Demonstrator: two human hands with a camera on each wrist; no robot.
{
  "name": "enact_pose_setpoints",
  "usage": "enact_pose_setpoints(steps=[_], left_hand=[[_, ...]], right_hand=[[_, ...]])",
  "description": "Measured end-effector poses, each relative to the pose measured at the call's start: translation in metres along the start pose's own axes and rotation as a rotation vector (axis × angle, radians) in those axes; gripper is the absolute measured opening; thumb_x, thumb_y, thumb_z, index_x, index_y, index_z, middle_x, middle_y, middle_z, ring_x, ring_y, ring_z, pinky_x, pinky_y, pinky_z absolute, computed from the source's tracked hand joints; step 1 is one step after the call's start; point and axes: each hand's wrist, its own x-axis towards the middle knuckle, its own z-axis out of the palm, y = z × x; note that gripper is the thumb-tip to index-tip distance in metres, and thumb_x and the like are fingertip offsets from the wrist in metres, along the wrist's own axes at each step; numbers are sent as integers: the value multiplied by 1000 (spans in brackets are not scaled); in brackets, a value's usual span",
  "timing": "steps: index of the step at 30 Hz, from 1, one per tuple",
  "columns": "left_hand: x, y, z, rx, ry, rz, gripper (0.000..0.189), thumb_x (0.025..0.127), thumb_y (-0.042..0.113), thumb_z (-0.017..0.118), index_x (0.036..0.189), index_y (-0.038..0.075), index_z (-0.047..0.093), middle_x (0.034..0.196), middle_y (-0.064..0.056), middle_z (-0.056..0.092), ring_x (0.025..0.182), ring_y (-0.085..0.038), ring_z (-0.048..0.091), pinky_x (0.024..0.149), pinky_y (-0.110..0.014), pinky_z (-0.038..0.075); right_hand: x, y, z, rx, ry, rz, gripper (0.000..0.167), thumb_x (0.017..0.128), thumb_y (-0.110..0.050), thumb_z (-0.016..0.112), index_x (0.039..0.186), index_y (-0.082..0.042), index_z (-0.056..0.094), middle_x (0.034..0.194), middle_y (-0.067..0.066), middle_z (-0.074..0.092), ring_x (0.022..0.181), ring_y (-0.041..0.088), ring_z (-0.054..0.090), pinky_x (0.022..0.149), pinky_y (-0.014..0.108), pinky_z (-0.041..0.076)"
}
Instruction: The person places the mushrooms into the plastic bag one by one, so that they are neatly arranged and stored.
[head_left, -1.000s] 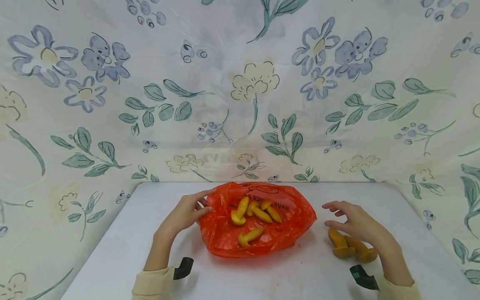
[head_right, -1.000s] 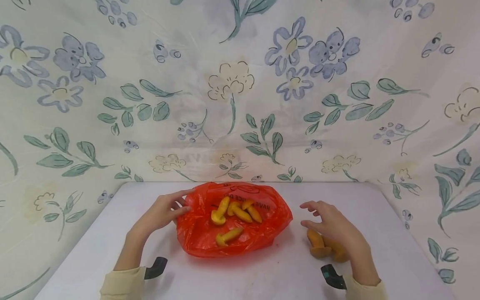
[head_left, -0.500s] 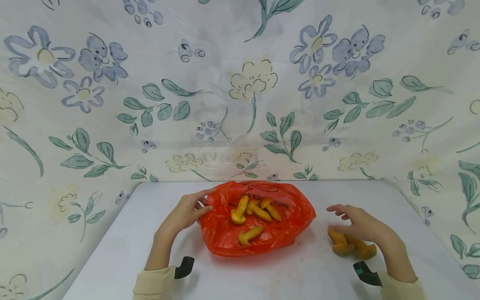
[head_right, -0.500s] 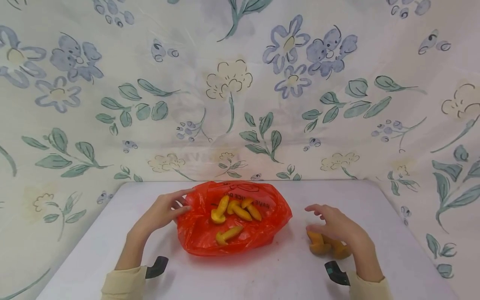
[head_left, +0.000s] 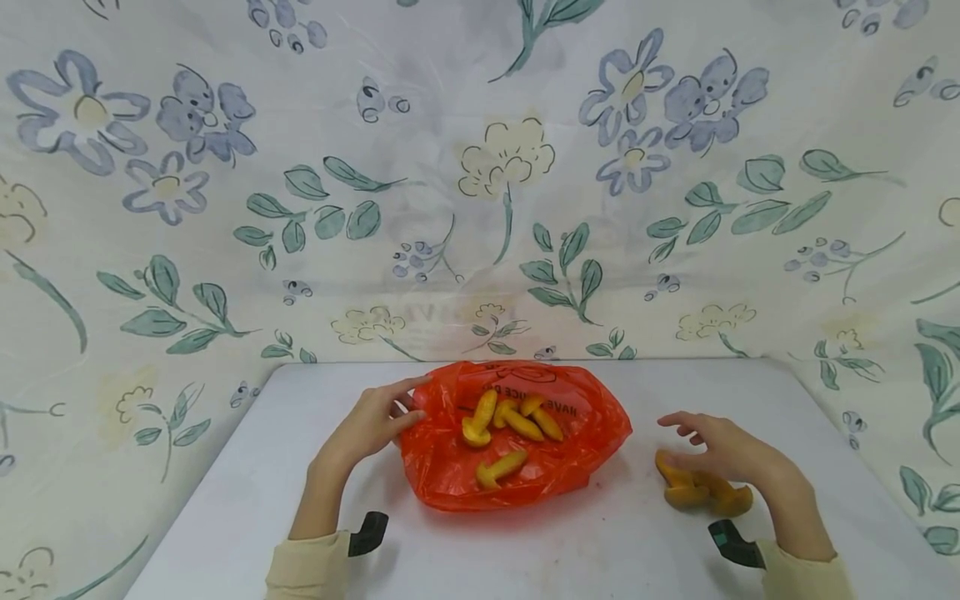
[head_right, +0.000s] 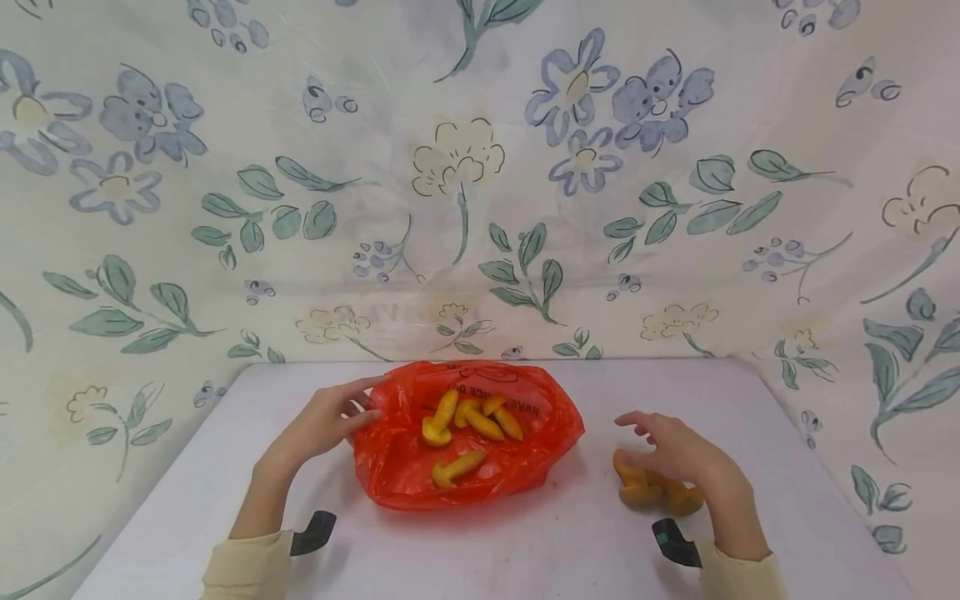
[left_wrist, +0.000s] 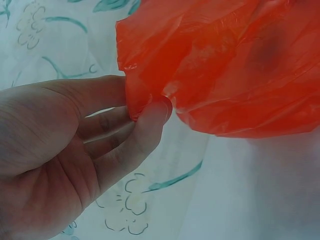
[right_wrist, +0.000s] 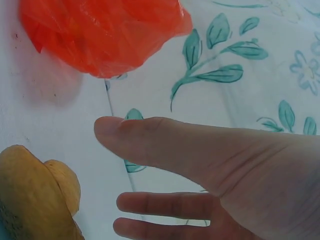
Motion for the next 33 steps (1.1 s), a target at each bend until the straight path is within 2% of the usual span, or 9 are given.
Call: enact_pose_setpoints(steps=[7, 16, 21, 33], left_hand=[[0, 0, 1, 9, 2, -17, 55, 92, 16, 68, 144, 17, 50, 105, -12, 67, 78, -16, 63, 65, -26, 59], [0, -2, 1, -3, -2, -12, 55, 92, 15, 68, 144, 17, 51, 103, -12, 67, 77, -16, 63, 63, -25, 59], [1, -2, 1, -3, -1, -3, 55, 91, 14, 68, 143, 17, 51, 103, -11, 67, 76, -16, 62, 63, -25, 58], [0, 0, 1, -22, -6, -4, 54, 92, 12, 68, 143, 17, 51, 104, -12, 67, 77, -17, 62, 62, -25, 59]], right_hand=[[-1, 2, 0, 9, -23, 53, 65, 83, -35, 77, 139, -13, 51, 126, 21, 58, 110, 34, 57, 82, 47, 59], [-1, 7, -3, 2, -60, 123, 66, 82, -36, 77, 138, -13, 52, 124, 19, 59, 103, 28, 59, 80, 47, 58], [-5, 14, -6, -12, -59, 131, 66, 81, -35, 78, 137, -12, 52, 122, 20, 60, 97, 24, 59, 81, 49, 58], [-8, 28, -12, -19, -142, 173, 46, 83, -18, 76, 126, -9, 60, 109, 12, 64, 91, 21, 59, 84, 55, 54]])
